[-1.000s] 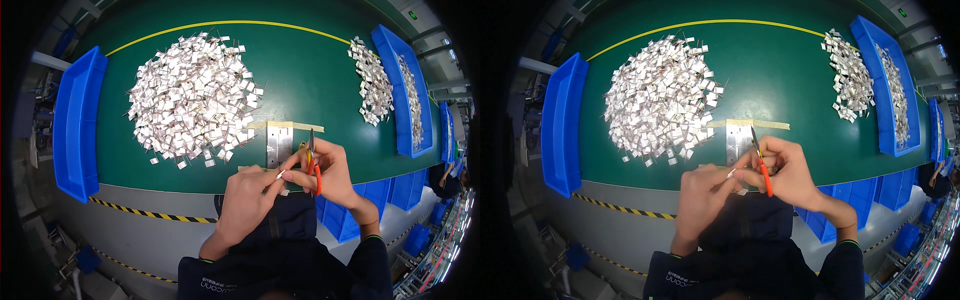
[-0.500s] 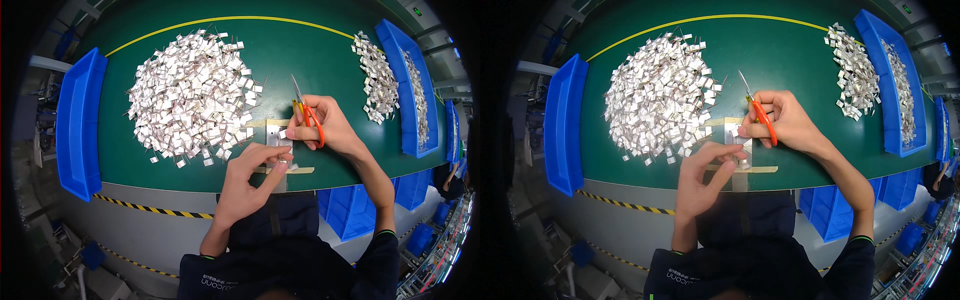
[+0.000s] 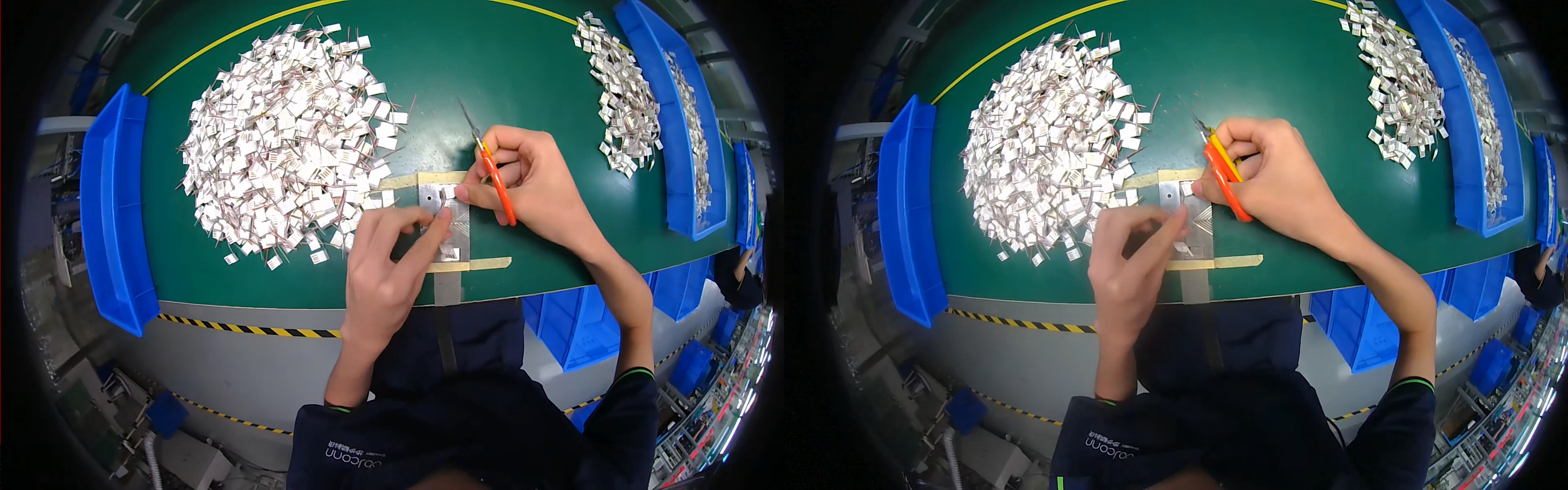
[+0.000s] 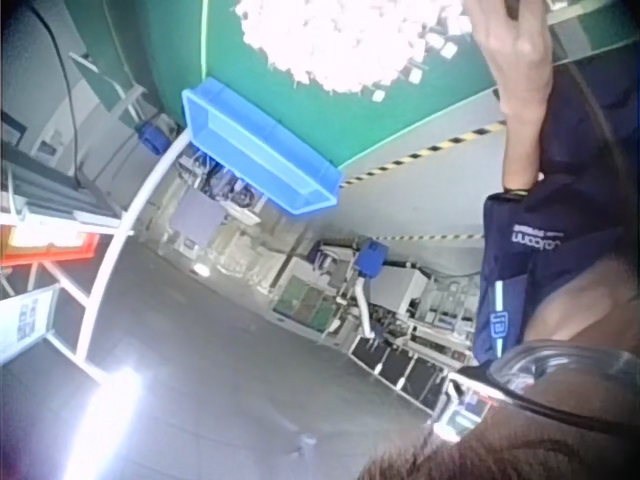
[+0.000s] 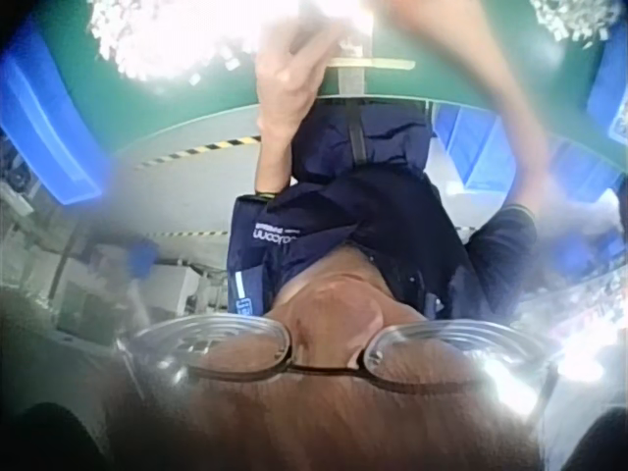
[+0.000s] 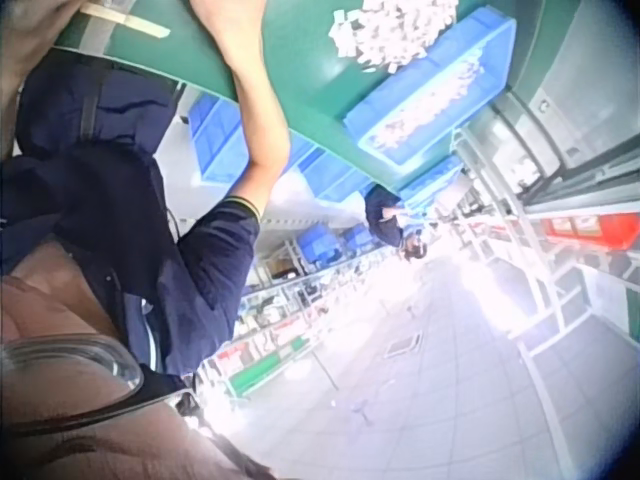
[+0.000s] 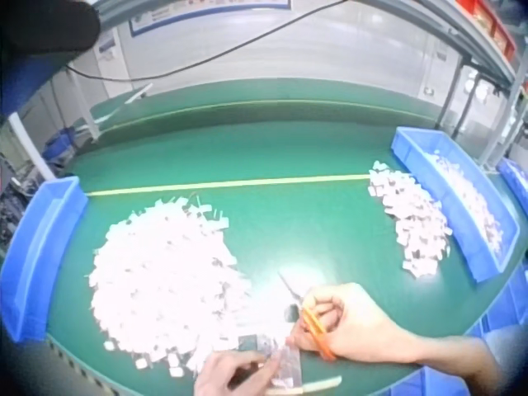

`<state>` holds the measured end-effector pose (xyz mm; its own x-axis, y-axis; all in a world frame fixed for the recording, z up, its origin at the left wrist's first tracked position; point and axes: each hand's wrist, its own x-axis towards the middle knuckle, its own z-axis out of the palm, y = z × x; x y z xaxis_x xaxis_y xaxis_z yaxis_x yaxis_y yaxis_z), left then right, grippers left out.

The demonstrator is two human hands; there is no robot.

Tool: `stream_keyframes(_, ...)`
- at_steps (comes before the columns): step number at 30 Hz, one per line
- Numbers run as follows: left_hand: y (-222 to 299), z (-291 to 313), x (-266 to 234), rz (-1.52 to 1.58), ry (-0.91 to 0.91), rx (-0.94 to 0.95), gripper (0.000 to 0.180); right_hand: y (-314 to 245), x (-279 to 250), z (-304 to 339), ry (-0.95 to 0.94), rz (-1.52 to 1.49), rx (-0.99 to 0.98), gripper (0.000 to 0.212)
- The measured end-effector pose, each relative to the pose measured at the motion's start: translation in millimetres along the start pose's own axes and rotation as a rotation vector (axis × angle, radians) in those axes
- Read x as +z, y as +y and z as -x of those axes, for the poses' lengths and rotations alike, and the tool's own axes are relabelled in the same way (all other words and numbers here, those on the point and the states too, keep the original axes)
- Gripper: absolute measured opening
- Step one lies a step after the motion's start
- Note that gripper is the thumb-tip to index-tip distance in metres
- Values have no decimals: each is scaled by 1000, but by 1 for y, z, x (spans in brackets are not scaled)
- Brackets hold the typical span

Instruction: The person trims wires on small electronic components by aligning each piece against a metal fixture on the workbench, cutting the wires with scissors, and placing the finished components into a pile.

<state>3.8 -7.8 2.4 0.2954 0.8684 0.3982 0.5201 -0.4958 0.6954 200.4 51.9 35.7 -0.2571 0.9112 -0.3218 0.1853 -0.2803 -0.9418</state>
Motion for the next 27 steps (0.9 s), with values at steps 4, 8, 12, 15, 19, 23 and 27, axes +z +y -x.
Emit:
stream_keyframes(4, -1, -4, 4, -152, 19, 56, 37, 4, 3, 1, 47, 52, -28, 21)
stream_keyframes(8, -2, -5, 3, -182, -9, 72, 38, 8, 4, 0, 85, 124, -101, 24)
stream_keyframes(12, -1, -3, 3, -193, -15, 85, 37, 7, 2, 1, 63, 218, -101, 26)
stream_keyframes(15, -1, -2, 3, -204, -9, 89, 37, 5, 1, 1, 66, 277, -113, 25)
stream_keyframes(19, 0, -1, 3, -220, 0, 92, 34, 5, 5, 0, 69, 193, -148, 23)
stream_keyframes(23, -1, 1, 4, -240, 5, 139, 28, 7, 7, 0, 62, 211, -143, 21)
stream_keyframes(27, -3, 4, 5, -253, 22, 155, 28, 11, 12, -3, 117, 141, -192, 21)
